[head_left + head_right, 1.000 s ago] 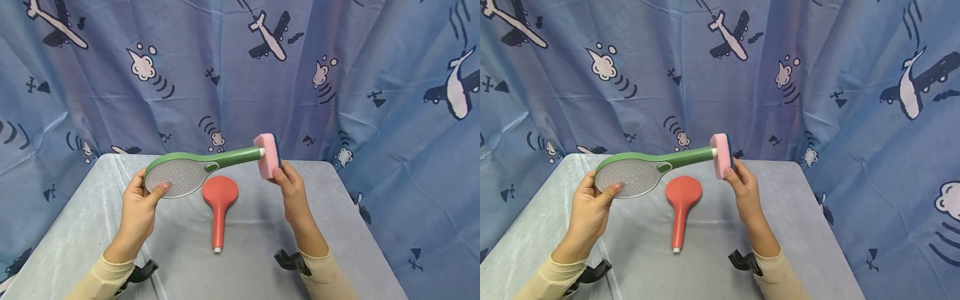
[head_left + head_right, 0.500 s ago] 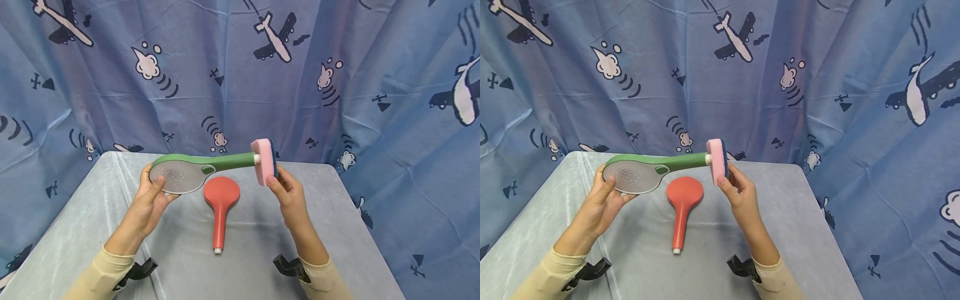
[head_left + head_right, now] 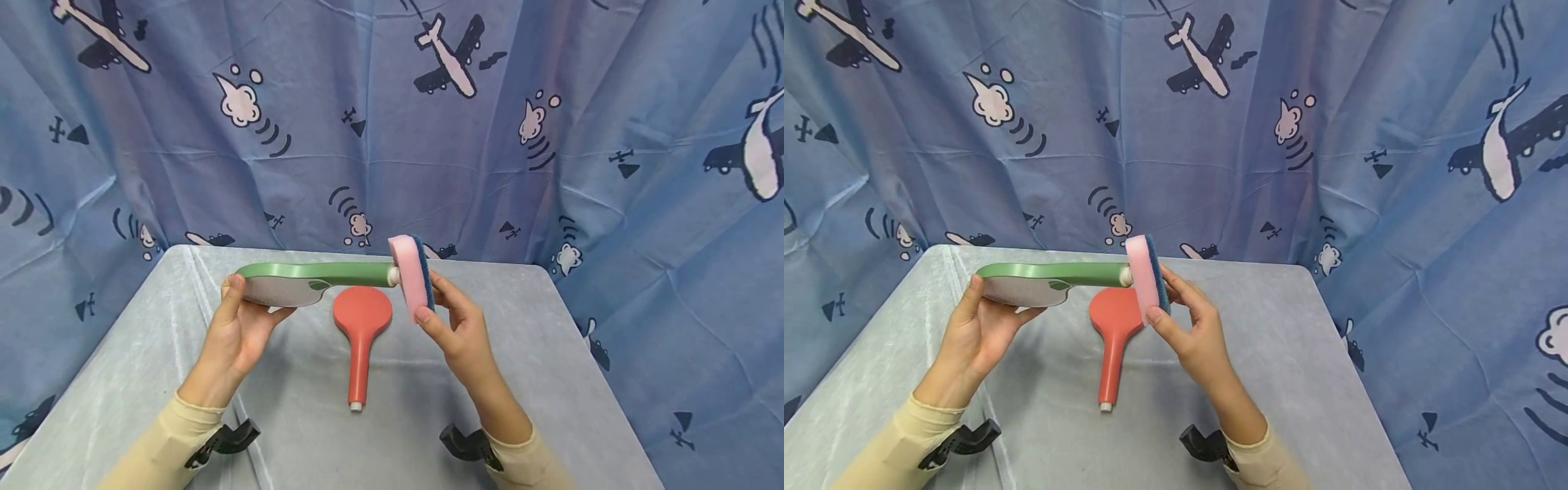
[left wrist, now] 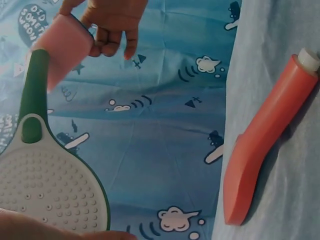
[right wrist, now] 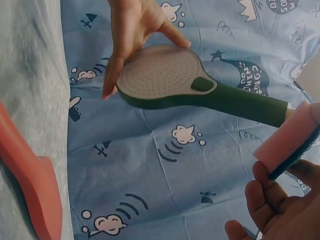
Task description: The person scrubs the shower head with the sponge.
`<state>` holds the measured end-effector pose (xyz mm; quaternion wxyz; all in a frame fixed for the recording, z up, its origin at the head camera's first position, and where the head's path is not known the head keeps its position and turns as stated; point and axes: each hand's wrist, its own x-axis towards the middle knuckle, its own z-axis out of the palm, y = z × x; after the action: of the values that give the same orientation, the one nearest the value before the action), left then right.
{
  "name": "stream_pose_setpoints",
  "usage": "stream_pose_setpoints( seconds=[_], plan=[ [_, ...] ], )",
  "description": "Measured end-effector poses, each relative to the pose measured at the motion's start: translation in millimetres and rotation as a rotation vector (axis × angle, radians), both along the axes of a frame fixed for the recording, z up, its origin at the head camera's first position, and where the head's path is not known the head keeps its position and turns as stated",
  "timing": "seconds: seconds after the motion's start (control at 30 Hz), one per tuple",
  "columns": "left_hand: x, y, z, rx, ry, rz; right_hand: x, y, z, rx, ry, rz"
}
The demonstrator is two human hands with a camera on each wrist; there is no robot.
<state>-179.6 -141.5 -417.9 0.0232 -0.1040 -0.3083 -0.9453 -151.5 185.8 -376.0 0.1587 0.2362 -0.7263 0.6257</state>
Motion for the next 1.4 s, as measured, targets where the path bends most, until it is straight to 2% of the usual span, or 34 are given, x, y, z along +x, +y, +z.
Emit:
stream_pose_setpoints(
  seconds=[0.33,0.5,0.57,0.63,0.7,0.77,0.83,1.0,1.1,1.27,1.4],
  plan=[
    [-2.5,-7,4.3,0.096,-0.094,-0.108,12.6,-12,0.7,0.038,0.027,0.049],
    [-3.7,-6,5.9,0.252,-0.104,-0.153,18.4,-18,-0.3,0.059,0.059,0.12],
    [-3.4,-6,7.1,0.32,-0.143,-0.164,19.5,-20,-0.4,0.073,0.07,0.144],
    [-2.9,-6,9.3,0.345,-0.194,-0.152,20.1,-22,0.5,0.09,0.08,0.16],
    [-3.1,-6,12.2,0.327,-0.239,-0.108,19.5,-22,1.6,0.115,0.086,0.168],
    [-2.7,-7,14.2,0.279,-0.247,-0.078,18.5,-21,2.9,0.14,0.08,0.161],
    [-2.2,-9,14.6,0.206,-0.206,-0.072,17.4,-19,3.7,0.16,0.07,0.139],
    [1.1,-11,11.6,0.156,-0.094,-0.131,10.9,-12,5.2,0.175,0.051,0.059],
    [1.3,-13,10.1,0.142,-0.085,-0.122,4.5,-10,4.8,0.176,0.035,0.022],
    [-2.8,-23,2.7,0.046,-0.172,-0.075,-5.2,-10,-2.3,0.196,0.003,-0.016],
    [-15.0,-33,-9.2,-0.075,-0.231,-0.047,-12.2,-10,-10.2,0.23,-0.001,-0.057]
  ],
)
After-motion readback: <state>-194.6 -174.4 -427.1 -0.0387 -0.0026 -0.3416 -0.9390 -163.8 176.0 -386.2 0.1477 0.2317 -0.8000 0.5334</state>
